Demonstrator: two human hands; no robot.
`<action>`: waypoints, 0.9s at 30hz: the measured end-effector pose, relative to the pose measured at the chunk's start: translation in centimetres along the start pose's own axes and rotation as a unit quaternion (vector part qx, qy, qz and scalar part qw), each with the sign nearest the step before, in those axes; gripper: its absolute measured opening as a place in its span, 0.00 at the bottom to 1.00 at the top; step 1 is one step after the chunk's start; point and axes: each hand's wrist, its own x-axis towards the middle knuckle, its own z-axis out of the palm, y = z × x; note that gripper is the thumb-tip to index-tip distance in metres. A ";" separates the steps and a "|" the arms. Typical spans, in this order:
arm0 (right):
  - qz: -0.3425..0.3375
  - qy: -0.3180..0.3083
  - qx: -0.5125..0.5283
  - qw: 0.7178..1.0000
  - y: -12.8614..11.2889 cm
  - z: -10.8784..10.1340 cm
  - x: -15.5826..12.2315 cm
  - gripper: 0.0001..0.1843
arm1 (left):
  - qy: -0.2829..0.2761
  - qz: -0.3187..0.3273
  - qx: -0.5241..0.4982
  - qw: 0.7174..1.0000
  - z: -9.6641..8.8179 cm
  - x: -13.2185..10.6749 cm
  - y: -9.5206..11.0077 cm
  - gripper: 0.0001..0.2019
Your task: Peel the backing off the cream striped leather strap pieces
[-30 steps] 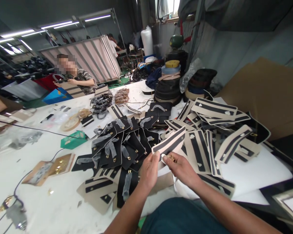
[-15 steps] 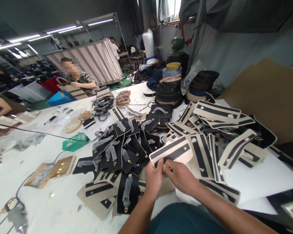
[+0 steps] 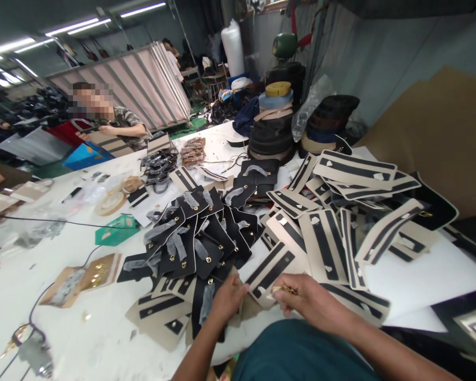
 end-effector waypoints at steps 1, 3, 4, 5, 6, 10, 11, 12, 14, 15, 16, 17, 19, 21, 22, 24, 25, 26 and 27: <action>0.012 0.022 -0.007 1.000 0.7 -0.3 -0.2 0.20 | 0.040 0.042 0.047 0.997 -0.1 0.1 0.3 0.22; 0.030 0.066 -0.026 0.997 1.8 -0.8 -0.8 0.19 | 0.067 0.119 0.111 0.984 0.2 0.9 1.4 0.24; 0.037 0.082 -0.033 0.995 2.3 -0.9 -1.1 0.19 | 0.068 0.150 0.115 0.980 0.7 1.6 2.2 0.24; 0.042 0.096 -0.040 0.994 2.6 -1.0 -1.3 0.20 | 0.058 0.171 0.108 0.978 1.5 2.5 2.9 0.25; 0.045 0.109 -0.042 0.992 2.9 -1.1 -1.5 0.20 | 0.043 0.181 0.092 0.978 2.4 3.5 3.6 0.27; 0.052 0.131 0.009 0.990 3.5 -1.7 -1.7 0.20 | -0.032 0.128 -0.016 0.991 6.5 8.3 5.3 0.42; 0.055 0.130 0.028 0.990 3.6 -1.8 -1.8 0.22 | -0.038 0.099 -0.044 0.993 7.2 9.4 5.4 0.44; 0.059 0.129 0.041 0.989 3.6 -1.9 -1.9 0.24 | -0.038 0.072 -0.065 0.995 7.8 10.3 5.5 0.46; 0.068 0.123 0.050 0.989 3.5 -2.2 -2.1 0.28 | -0.033 0.038 -0.076 0.996 8.3 11.7 5.6 0.46; 0.068 0.119 0.051 0.989 3.5 -2.3 -2.3 0.27 | -0.036 0.036 -0.068 0.996 8.3 12.1 5.6 0.46; 0.066 0.116 0.053 0.990 3.4 -2.4 -2.4 0.26 | -0.042 0.040 -0.054 0.997 8.2 12.4 5.7 0.45; 0.063 0.116 0.055 0.990 3.4 -2.5 -2.5 0.25 | -0.048 0.045 -0.037 0.997 8.1 12.5 5.8 0.43; 0.059 0.122 0.056 0.989 3.5 -2.7 -2.8 0.24 | -0.055 0.051 0.001 0.997 7.9 12.4 6.0 0.41; 0.056 0.130 0.054 0.988 3.5 -2.8 -2.9 0.23 | -0.047 0.055 0.033 0.997 7.9 12.3 6.2 0.40; 0.055 0.133 0.056 0.988 3.4 -2.8 -3.0 0.23 | -0.042 0.058 0.045 0.996 8.1 12.2 6.3 0.40; 0.050 0.140 0.072 0.986 3.4 -2.9 -3.1 0.24 | -0.030 0.058 0.060 0.996 8.5 12.2 6.4 0.40; 0.049 0.144 0.080 0.985 3.3 -2.9 -3.2 0.24 | -0.023 0.054 0.066 0.996 8.7 12.2 6.3 0.40; 0.051 0.150 0.085 0.984 3.3 -2.9 -3.3 0.24 | -0.017 0.049 0.070 0.996 8.9 12.3 6.3 0.39; 0.057 0.155 0.085 0.983 3.2 -2.9 -3.4 0.24 | -0.013 0.046 0.071 0.996 9.0 12.3 6.2 0.37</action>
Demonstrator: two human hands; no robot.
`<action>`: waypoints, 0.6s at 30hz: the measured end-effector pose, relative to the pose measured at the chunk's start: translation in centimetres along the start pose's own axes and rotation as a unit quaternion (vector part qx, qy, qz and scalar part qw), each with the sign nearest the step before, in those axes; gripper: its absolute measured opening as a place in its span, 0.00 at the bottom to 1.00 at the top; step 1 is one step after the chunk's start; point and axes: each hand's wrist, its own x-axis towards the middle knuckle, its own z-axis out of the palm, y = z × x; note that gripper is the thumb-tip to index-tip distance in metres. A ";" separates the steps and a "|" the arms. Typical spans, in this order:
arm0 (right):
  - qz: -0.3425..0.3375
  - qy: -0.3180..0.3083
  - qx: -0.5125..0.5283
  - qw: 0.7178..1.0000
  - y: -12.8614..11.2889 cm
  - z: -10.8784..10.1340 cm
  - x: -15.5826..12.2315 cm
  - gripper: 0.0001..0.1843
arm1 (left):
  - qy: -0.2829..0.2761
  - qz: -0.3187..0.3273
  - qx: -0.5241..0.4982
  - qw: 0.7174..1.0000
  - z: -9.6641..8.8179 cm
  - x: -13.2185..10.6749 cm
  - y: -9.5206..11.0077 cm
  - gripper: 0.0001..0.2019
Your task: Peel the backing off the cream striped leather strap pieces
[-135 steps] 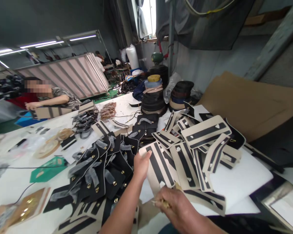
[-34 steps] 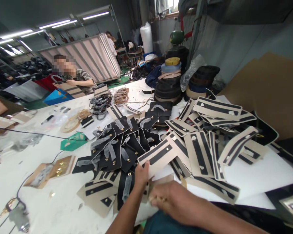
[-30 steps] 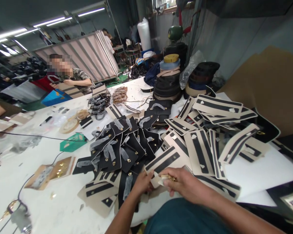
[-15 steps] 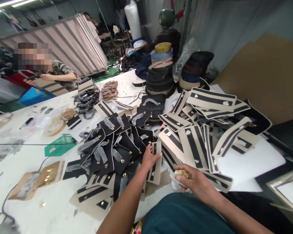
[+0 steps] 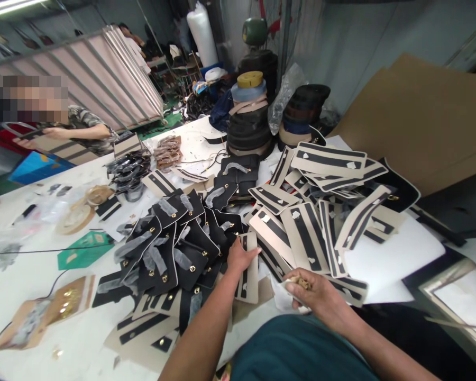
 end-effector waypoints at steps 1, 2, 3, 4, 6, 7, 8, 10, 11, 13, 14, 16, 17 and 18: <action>0.005 0.004 -0.006 1.000 0.0 -0.1 -0.1 0.25 | 0.001 -0.001 -0.001 1.000 0.2 0.1 -0.1 0.34; 0.009 0.008 -0.014 1.000 0.0 -0.1 -0.2 0.26 | 0.001 0.000 -0.004 1.000 0.3 0.1 -0.3 0.30; 0.011 0.010 -0.022 1.000 0.0 -0.2 -0.3 0.26 | 0.000 0.003 -0.007 1.000 0.4 0.1 -0.4 0.26; 0.010 0.011 -0.028 1.000 0.1 -0.3 -0.4 0.26 | -0.001 0.006 -0.010 1.000 0.5 0.0 -0.7 0.22; 0.010 0.012 -0.034 0.999 0.2 -0.4 -0.6 0.25 | 0.003 0.008 -0.010 1.000 0.8 -0.3 -1.1 0.19; 0.011 0.014 -0.035 0.999 0.2 -0.4 -0.7 0.26 | 0.007 0.007 -0.007 1.000 1.0 -0.5 -1.2 0.20; 0.012 0.016 -0.037 0.999 0.2 -0.4 -0.8 0.26 | 0.012 0.005 -0.005 1.000 1.2 -0.7 -1.4 0.22; 0.012 0.024 -0.043 0.999 0.2 -0.3 -1.0 0.26 | 0.021 -0.003 -0.001 1.000 1.6 -1.0 -1.4 0.29; 0.008 0.028 -0.044 0.999 0.1 -0.3 -1.1 0.26 | 0.025 -0.010 0.002 1.000 1.8 -1.1 -1.3 0.33; -0.001 0.040 -0.044 0.998 0.0 -0.3 -1.3 0.26 | 0.025 -0.027 0.008 0.999 2.2 -1.1 -1.0 0.41; -0.005 0.045 -0.042 0.998 0.0 -0.3 -1.4 0.26 | 0.024 -0.035 0.013 0.999 2.3 -1.1 -0.8 0.45; -0.011 0.051 -0.039 0.998 0.1 -0.4 -1.6 0.25 | 0.023 -0.045 0.017 0.999 2.6 -1.0 -0.4 0.51; -0.012 0.053 -0.041 0.998 0.2 -0.5 -1.7 0.25 | 0.029 -0.047 0.011 0.998 2.7 -1.0 -0.3 0.54; -0.013 0.053 -0.045 0.998 0.3 -0.6 -1.7 0.24 | 0.037 -0.046 -0.005 0.998 2.8 -1.0 -0.2 0.55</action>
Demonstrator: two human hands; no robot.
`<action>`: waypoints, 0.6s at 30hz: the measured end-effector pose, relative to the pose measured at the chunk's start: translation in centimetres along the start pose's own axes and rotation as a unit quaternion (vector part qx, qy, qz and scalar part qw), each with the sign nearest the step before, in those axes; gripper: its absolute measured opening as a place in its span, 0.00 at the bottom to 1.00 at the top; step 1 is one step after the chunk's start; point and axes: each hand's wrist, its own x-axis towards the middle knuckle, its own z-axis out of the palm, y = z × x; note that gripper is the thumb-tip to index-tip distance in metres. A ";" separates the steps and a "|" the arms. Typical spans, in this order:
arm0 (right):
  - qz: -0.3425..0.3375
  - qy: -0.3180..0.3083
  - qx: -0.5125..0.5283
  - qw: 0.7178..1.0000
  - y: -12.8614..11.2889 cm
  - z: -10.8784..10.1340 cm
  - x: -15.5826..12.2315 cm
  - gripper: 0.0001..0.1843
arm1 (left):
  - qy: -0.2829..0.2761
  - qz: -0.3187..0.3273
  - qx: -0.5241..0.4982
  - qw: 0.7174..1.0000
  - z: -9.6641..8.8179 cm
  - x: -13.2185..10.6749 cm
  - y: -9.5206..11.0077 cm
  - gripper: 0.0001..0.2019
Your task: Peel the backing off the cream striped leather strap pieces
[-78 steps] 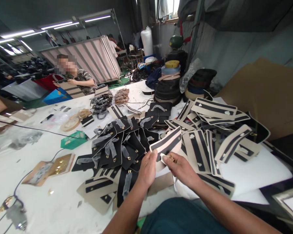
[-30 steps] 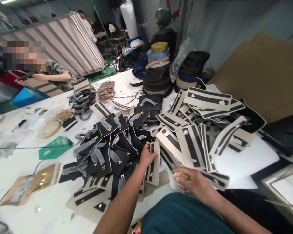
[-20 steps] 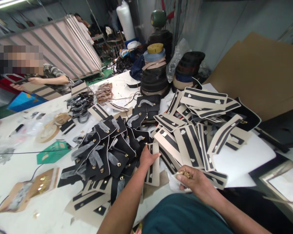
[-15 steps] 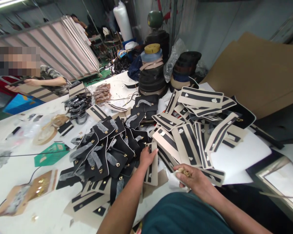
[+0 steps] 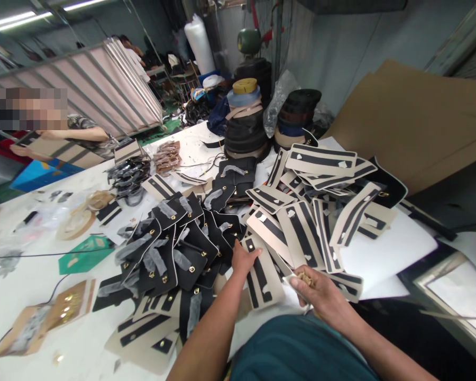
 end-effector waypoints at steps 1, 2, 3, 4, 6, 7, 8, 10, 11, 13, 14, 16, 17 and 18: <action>-0.001 -0.002 -0.003 1.000 0.1 -0.1 -0.1 0.24 | 0.007 -0.002 -0.031 0.999 0.1 -0.1 0.0 0.56; -0.001 -0.005 -0.005 1.000 0.2 -0.1 -0.1 0.23 | 0.011 -0.008 -0.076 0.997 0.2 -0.3 -0.1 0.57; -0.001 -0.010 -0.006 1.000 0.2 -0.2 -0.1 0.24 | 0.009 -0.018 -0.128 0.992 0.3 -0.6 -0.3 0.57; -0.001 -0.016 -0.006 1.000 0.2 -0.2 -0.2 0.24 | 0.000 -0.027 -0.182 0.983 0.3 -1.0 -0.5 0.56; 0.002 -0.029 0.000 1.000 0.1 -0.1 -0.2 0.24 | -0.030 -0.037 -0.278 0.959 0.1 -1.8 -0.9 0.51; 0.003 -0.032 0.003 0.999 0.0 0.0 -0.1 0.24 | -0.045 -0.036 -0.315 0.948 -0.1 -2.3 -1.1 0.48; 0.002 -0.032 0.007 0.999 -0.1 0.1 0.0 0.24 | -0.059 -0.033 -0.344 0.936 -0.3 -2.9 -1.3 0.44; -0.001 -0.027 0.016 1.000 -0.3 0.4 0.1 0.24 | -0.094 -0.037 -0.389 0.916 -0.8 -4.1 -1.4 0.37; -0.001 -0.022 0.017 1.000 -0.3 0.6 0.2 0.25 | -0.114 -0.043 -0.402 0.908 -1.0 -4.6 -1.4 0.35; 0.006 -0.008 0.010 1.000 -0.3 1.0 0.4 0.26 | -0.152 -0.048 -0.406 0.900 -1.2 -5.8 -1.5 0.31; 0.010 0.000 0.002 1.000 -0.3 1.1 0.5 0.27 | -0.167 -0.045 -0.400 0.900 -1.2 -6.3 -1.6 0.30; 0.014 0.012 -0.020 1.000 -0.1 1.4 0.7 0.28 | -0.180 -0.035 -0.380 0.907 -1.1 -7.1 -1.7 0.29; 0.014 0.016 -0.031 0.999 0.0 1.5 0.7 0.28 | -0.183 -0.029 -0.369 0.911 -1.0 -7.5 -1.8 0.29; 0.012 0.019 -0.040 0.999 0.2 1.6 0.8 0.28 | -0.184 -0.023 -0.355 0.916 -1.0 -7.7 -1.8 0.28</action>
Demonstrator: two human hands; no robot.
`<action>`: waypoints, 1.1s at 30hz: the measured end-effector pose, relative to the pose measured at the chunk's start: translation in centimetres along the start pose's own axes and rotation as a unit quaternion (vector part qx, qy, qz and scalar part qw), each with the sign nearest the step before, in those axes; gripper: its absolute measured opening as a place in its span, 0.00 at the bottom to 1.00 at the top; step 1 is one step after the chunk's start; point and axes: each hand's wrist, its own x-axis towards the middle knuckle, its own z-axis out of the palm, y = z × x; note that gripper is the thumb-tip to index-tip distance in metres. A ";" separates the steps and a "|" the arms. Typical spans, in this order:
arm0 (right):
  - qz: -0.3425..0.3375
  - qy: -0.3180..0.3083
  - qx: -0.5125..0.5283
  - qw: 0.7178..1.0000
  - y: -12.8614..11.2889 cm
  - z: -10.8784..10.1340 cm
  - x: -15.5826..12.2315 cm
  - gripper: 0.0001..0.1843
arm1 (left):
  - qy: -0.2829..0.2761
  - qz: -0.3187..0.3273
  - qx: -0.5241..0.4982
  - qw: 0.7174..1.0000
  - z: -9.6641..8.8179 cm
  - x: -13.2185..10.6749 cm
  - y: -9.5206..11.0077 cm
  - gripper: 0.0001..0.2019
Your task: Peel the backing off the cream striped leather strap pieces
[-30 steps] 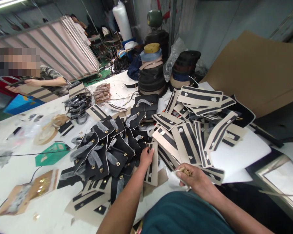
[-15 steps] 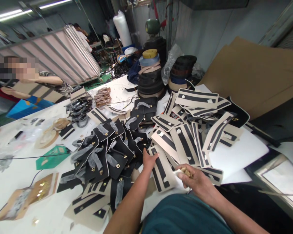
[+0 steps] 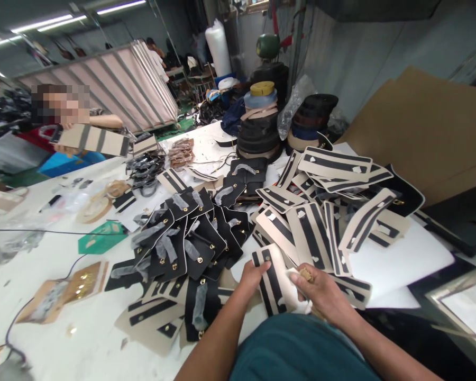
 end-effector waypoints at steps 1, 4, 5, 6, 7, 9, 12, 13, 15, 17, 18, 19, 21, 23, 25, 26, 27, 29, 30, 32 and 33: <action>-0.003 0.002 -0.008 1.000 0.2 0.1 0.1 0.28 | 0.001 0.007 0.019 1.000 0.1 -0.2 0.0 0.28; -0.009 0.018 -0.026 0.999 0.6 0.4 0.3 0.28 | 0.008 0.054 0.096 0.994 0.3 -0.7 0.9 0.21; -0.009 0.022 -0.030 0.999 0.7 0.6 0.4 0.28 | 0.009 0.071 0.119 0.990 0.3 -1.0 1.5 0.19; -0.011 0.024 -0.033 0.999 0.7 0.7 0.5 0.28 | 0.006 0.085 0.136 0.987 0.4 -1.3 2.2 0.17; -0.014 0.025 -0.033 0.999 0.6 0.8 0.6 0.27 | -0.001 0.098 0.145 0.985 0.4 -1.7 3.0 0.15; -0.026 0.024 -0.023 0.999 0.2 1.0 1.0 0.27 | -0.012 0.122 0.146 0.982 0.6 -2.6 4.8 0.14; -0.056 0.038 -0.005 0.998 -0.8 1.3 1.6 0.26 | -0.023 0.157 0.134 0.978 1.1 -4.3 7.3 0.14; -0.063 0.045 -0.004 0.997 -1.2 1.4 1.8 0.26 | -0.027 0.165 0.129 0.977 1.3 -4.8 8.1 0.14; -0.074 0.061 -0.013 0.995 -2.0 1.5 2.1 0.26 | -0.044 0.170 0.116 0.978 1.9 -5.8 9.3 0.14; -0.084 0.070 -0.022 0.994 -2.6 1.6 2.2 0.25 | -0.065 0.171 0.105 0.978 2.4 -6.7 10.4 0.14; -0.091 0.073 -0.024 0.993 -2.8 1.7 2.2 0.25 | -0.072 0.173 0.101 0.977 2.6 -7.1 10.8 0.14; -0.097 0.077 -0.024 0.992 -3.0 1.7 2.2 0.25 | -0.077 0.177 0.098 0.976 2.9 -7.5 11.2 0.14; -0.100 0.086 -0.020 0.991 -3.0 1.8 2.2 0.25 | -0.068 0.185 0.096 0.976 3.3 -8.1 11.8 0.13; -0.096 0.091 -0.012 0.991 -2.8 1.9 2.2 0.25 | -0.049 0.185 0.093 0.977 3.6 -8.5 12.3 0.12; -0.096 0.092 -0.004 0.991 -2.5 1.9 2.2 0.25 | -0.042 0.183 0.084 0.979 4.0 -8.6 12.5 0.11; -0.097 0.090 -0.002 0.991 -2.3 1.8 2.2 0.24 | -0.042 0.184 0.076 0.979 4.3 -8.6 12.5 0.12; -0.098 0.091 -0.004 0.991 -2.3 1.7 2.2 0.23 | -0.040 0.186 0.068 0.979 4.5 -8.5 12.4 0.13; -0.097 0.096 -0.014 0.991 -2.3 1.5 2.2 0.23 | -0.021 0.183 0.051 0.981 5.0 -8.1 12.2 0.14; -0.098 0.097 -0.023 0.990 -2.5 1.4 2.1 0.22 | -0.007 0.181 0.047 0.982 5.1 -7.9 12.0 0.15; -0.106 0.093 -0.045 0.989 -2.9 1.2 2.0 0.22 | 0.022 0.177 0.048 0.983 5.4 -7.4 11.7 0.14; -0.111 0.087 -0.055 0.989 -3.1 1.1 1.9 0.21 | 0.035 0.176 0.054 0.982 5.5 -7.2 11.7 0.14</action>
